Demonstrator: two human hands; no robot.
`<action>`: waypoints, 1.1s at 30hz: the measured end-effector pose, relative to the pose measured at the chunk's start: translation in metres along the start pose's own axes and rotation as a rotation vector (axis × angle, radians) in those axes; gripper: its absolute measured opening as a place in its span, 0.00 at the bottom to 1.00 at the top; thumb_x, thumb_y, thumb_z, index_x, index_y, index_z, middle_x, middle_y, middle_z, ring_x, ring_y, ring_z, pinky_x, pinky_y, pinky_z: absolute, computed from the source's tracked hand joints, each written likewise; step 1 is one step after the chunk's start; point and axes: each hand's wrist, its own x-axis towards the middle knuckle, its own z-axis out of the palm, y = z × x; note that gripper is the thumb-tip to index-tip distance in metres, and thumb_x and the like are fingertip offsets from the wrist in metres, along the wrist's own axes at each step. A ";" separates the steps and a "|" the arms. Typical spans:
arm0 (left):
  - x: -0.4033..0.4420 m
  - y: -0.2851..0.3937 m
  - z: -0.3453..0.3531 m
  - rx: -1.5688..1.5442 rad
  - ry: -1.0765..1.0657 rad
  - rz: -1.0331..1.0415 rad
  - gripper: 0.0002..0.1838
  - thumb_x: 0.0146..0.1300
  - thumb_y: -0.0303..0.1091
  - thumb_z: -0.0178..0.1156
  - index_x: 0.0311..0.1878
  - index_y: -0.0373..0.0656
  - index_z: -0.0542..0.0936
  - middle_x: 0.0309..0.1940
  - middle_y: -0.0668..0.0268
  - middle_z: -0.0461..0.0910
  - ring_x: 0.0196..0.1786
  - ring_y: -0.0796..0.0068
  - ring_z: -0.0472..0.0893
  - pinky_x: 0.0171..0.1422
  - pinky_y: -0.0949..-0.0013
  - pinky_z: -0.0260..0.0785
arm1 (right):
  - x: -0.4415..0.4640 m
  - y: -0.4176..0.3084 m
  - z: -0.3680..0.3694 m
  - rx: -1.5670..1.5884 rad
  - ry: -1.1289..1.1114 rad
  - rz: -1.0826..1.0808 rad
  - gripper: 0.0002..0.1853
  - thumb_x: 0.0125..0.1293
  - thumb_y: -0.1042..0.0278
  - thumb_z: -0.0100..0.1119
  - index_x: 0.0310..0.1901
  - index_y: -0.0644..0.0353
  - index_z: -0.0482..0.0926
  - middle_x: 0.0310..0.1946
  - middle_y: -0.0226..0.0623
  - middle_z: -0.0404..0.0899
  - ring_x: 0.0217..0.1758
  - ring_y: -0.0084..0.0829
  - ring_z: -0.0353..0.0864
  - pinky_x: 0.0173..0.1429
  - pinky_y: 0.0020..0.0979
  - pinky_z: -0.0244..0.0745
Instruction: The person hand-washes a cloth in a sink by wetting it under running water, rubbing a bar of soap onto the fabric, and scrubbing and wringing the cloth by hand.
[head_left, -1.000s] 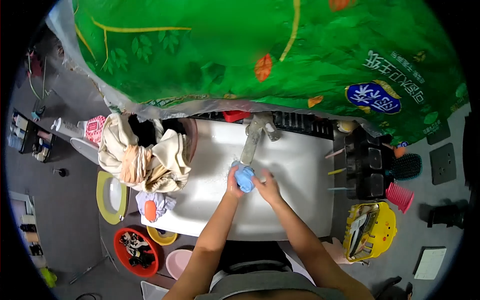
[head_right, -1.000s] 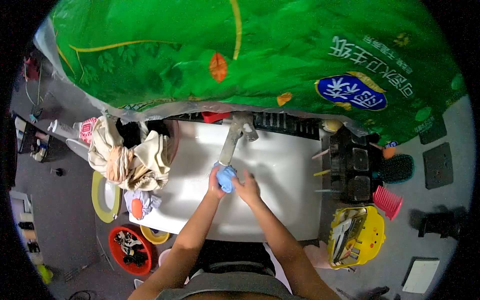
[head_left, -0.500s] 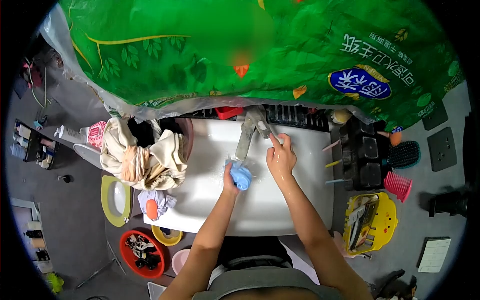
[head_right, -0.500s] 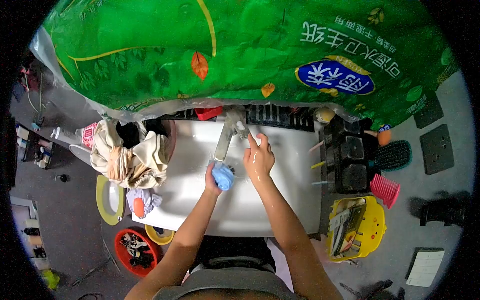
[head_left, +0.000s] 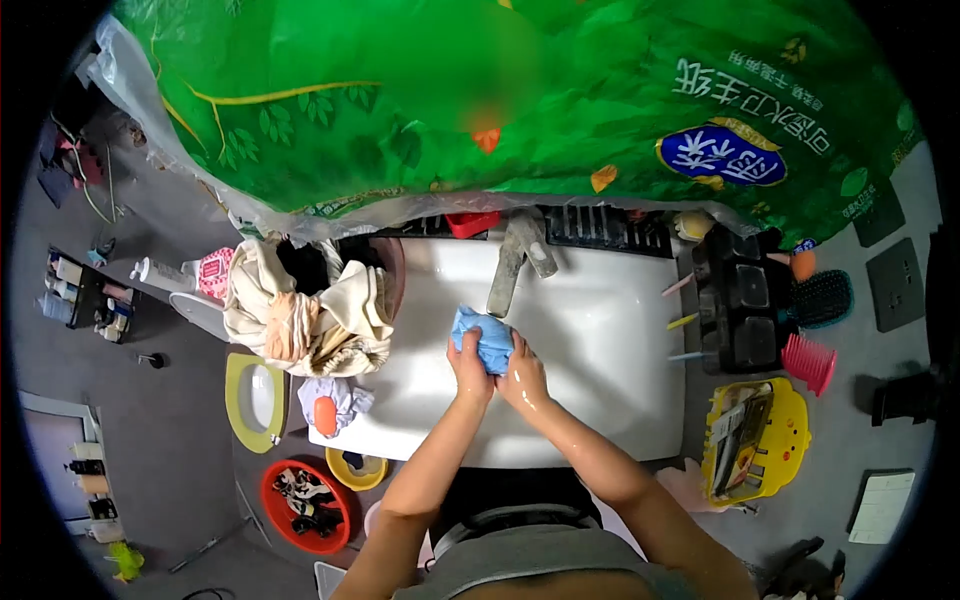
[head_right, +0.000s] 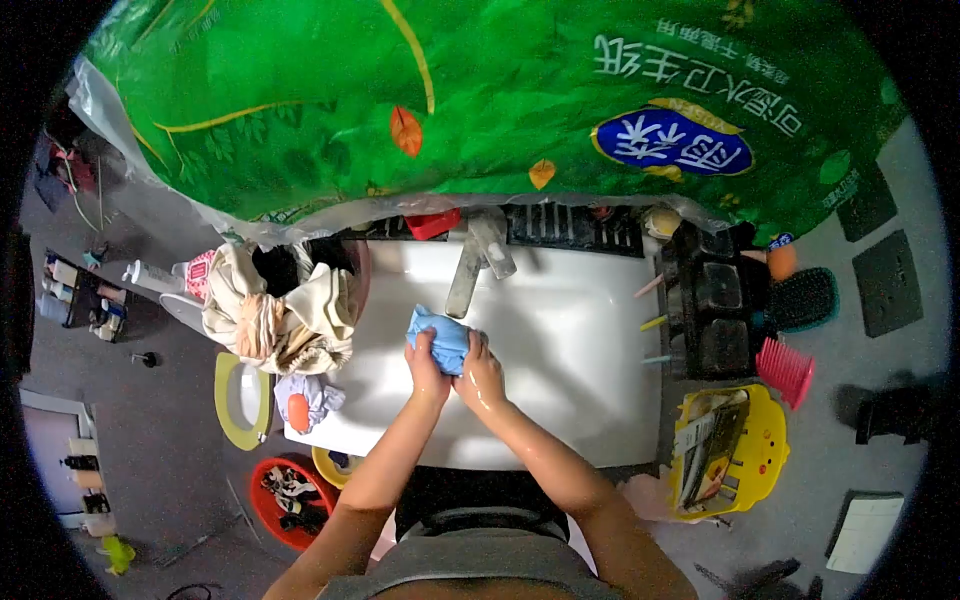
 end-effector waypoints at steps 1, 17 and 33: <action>0.001 0.007 0.007 0.038 -0.064 0.046 0.17 0.53 0.33 0.51 0.46 0.40 0.66 0.35 0.63 0.71 0.40 0.68 0.74 0.46 0.66 0.69 | 0.012 -0.007 -0.012 0.019 0.050 -0.015 0.33 0.40 0.68 0.61 0.50 0.70 0.62 0.45 0.54 0.69 0.43 0.47 0.74 0.45 0.37 0.71; 0.102 0.005 0.135 0.200 -0.474 -0.372 0.13 0.57 0.31 0.40 0.44 0.41 0.69 0.36 0.60 0.76 0.33 0.68 0.75 0.38 0.66 0.69 | 0.114 0.037 -0.111 1.695 -0.737 0.660 0.11 0.42 0.64 0.50 0.27 0.60 0.68 0.18 0.33 0.68 0.10 0.18 0.55 0.12 0.15 0.47; 0.020 0.027 -0.012 -0.412 -0.451 -0.507 0.18 0.60 0.48 0.49 0.39 0.42 0.72 0.40 0.60 0.75 0.47 0.64 0.73 0.57 0.59 0.61 | 0.040 0.032 -0.063 -0.043 -0.086 -0.470 0.29 0.41 0.72 0.60 0.50 0.62 0.65 0.40 0.44 0.71 0.43 0.44 0.70 0.49 0.37 0.66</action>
